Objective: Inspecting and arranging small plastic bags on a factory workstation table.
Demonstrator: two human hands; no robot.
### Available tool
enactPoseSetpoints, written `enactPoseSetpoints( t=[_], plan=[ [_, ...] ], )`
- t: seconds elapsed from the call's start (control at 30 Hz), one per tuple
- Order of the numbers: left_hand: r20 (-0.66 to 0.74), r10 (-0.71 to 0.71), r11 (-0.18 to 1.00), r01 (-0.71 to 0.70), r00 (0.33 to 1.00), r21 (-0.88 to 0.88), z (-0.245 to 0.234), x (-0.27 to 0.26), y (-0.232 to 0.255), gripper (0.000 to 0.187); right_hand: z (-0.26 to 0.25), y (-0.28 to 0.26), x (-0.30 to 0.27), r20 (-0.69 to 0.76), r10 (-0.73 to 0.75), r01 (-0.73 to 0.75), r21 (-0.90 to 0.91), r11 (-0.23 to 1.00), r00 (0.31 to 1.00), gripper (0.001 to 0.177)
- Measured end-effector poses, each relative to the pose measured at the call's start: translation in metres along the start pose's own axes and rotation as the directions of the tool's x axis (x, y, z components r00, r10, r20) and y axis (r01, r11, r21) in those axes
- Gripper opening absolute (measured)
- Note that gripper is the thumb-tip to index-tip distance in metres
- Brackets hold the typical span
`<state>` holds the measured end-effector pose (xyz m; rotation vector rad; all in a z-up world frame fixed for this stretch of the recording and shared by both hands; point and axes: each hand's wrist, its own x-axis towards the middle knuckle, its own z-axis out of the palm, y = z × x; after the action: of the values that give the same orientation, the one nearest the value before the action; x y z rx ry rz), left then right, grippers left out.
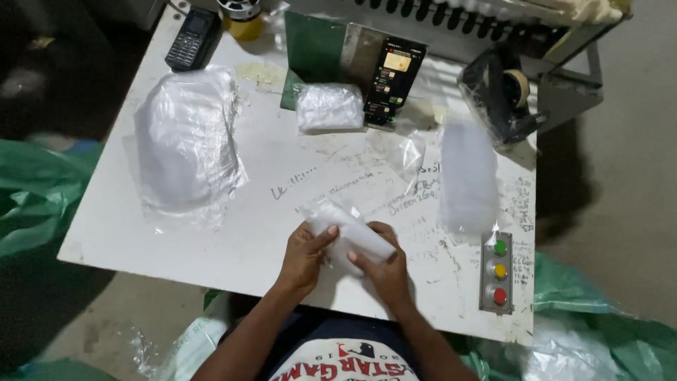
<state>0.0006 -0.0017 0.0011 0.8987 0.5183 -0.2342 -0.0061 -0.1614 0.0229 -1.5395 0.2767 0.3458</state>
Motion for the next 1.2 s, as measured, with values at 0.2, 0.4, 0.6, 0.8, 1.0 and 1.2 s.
enactPoseSetpoints(
  t=[0.2, 0.4, 0.6, 0.8, 1.0, 1.2],
  plan=[
    [0.282, 0.097, 0.995, -0.091, 0.954, -0.035, -0.019, 0.011, -0.009, 0.018, -0.012, 0.032, -0.002, -0.157, 0.1, -0.091, 0.061, 0.994, 0.983, 0.046],
    [-0.229, 0.521, 0.811, -0.392, 0.822, 0.434, -0.147, 0.036, 0.087, 0.029, -0.03, 0.027, 0.003, -0.023, -0.353, 0.351, -0.065, 0.934, 0.935, 0.042],
    [-0.185, 0.876, 0.235, -0.059, 0.446, 0.97, -0.236, 0.025, 0.144, 0.032, -0.047, 0.033, 0.004, -0.076, -0.344, 0.317, -0.244, 0.917, 0.936, 0.039],
    [0.218, 0.933, -0.225, -0.009, 0.285, 0.974, -0.216, 0.013, 0.136, 0.007, -0.049, 0.033, 0.0, 0.012, -0.44, 0.439, -0.115, 0.891, 0.898, 0.038],
    [0.5, 0.824, -0.411, -0.326, 0.266, 0.851, -0.1, -0.009, 0.068, 0.012, -0.076, 0.031, -0.014, -0.098, -0.092, 0.078, -0.139, 0.987, 0.991, 0.039],
    [0.262, 0.39, 0.703, -0.469, 0.883, 0.535, 0.0, 0.005, 0.0, 0.039, -0.125, -0.006, -0.032, -0.817, -0.1, 0.014, -0.112, 0.994, 0.567, 0.065]
  ],
)
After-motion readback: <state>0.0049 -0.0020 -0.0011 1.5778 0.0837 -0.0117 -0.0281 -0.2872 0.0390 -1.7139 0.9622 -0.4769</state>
